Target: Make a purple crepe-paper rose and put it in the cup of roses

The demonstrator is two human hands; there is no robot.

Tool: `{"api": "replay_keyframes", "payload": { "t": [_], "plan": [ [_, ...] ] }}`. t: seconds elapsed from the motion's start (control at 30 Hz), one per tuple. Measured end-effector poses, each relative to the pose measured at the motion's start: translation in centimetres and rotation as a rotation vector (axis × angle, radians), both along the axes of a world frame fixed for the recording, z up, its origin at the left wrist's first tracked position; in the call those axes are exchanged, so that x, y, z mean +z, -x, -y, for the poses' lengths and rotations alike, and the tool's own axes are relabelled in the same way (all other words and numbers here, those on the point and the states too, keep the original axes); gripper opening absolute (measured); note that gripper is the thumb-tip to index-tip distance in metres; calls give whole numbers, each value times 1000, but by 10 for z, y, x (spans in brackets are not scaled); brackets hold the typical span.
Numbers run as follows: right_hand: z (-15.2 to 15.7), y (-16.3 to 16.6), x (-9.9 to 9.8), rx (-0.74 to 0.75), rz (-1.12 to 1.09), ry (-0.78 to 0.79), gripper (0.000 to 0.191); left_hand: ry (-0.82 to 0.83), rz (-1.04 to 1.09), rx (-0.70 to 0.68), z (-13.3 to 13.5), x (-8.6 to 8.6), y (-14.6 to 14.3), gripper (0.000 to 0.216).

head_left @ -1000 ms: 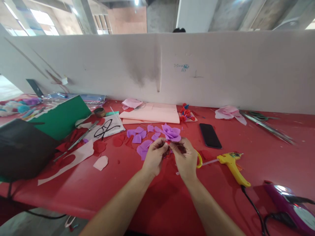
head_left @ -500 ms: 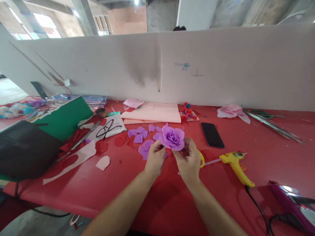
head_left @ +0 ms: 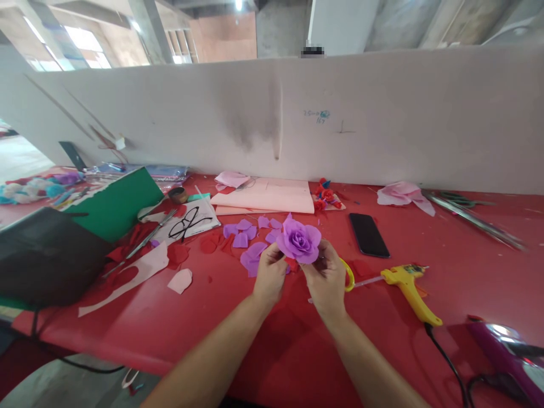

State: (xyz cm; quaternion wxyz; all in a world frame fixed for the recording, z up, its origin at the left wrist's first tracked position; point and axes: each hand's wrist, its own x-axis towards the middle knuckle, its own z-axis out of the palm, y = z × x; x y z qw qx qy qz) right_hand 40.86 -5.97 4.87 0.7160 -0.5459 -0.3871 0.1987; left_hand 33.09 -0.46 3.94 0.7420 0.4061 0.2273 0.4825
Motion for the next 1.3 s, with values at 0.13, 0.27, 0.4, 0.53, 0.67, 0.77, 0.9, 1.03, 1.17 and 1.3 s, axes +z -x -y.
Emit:
{"api": "replay_keyframes", "payload": {
  "t": [0.13, 0.27, 0.4, 0.53, 0.67, 0.77, 0.9, 1.03, 1.17, 1.3],
  "plan": [
    [0, -1, 0, 14, -9, -6, 25, 56, -6, 42, 2, 2, 0, 20],
    [1, -1, 0, -11, 6, -4, 24, 103, -11, 75, 5, 4, -1, 25],
    [0, -1, 0, 0, 2, 9, 21, 101, -26, 63, 6, 6, -1, 24],
    [0, -2, 0, -10, 19, 20, 24, 25, -3, 14, 4, 4, -2, 16],
    [0, -3, 1, -23, 55, 20, 23, -37, 10, -1, 2, -1, -3, 12],
    [0, -3, 1, -30, 67, 29, 23, -52, 10, 3, 2, -4, -3, 13],
    [-2, -2, -1, -11, 44, 17, 28, -36, 23, 4, 2, -4, -3, 13],
    [-2, -1, -1, -25, 77, 65, 28, 20, 35, 23, 1, 0, -3, 13],
    [-1, 1, 2, -40, 122, 101, 27, 73, 59, 39, -1, 7, -3, 14],
    [0, 2, 6, -41, 137, 93, 27, 110, 69, 66, -4, 10, -3, 18]
  ]
}}
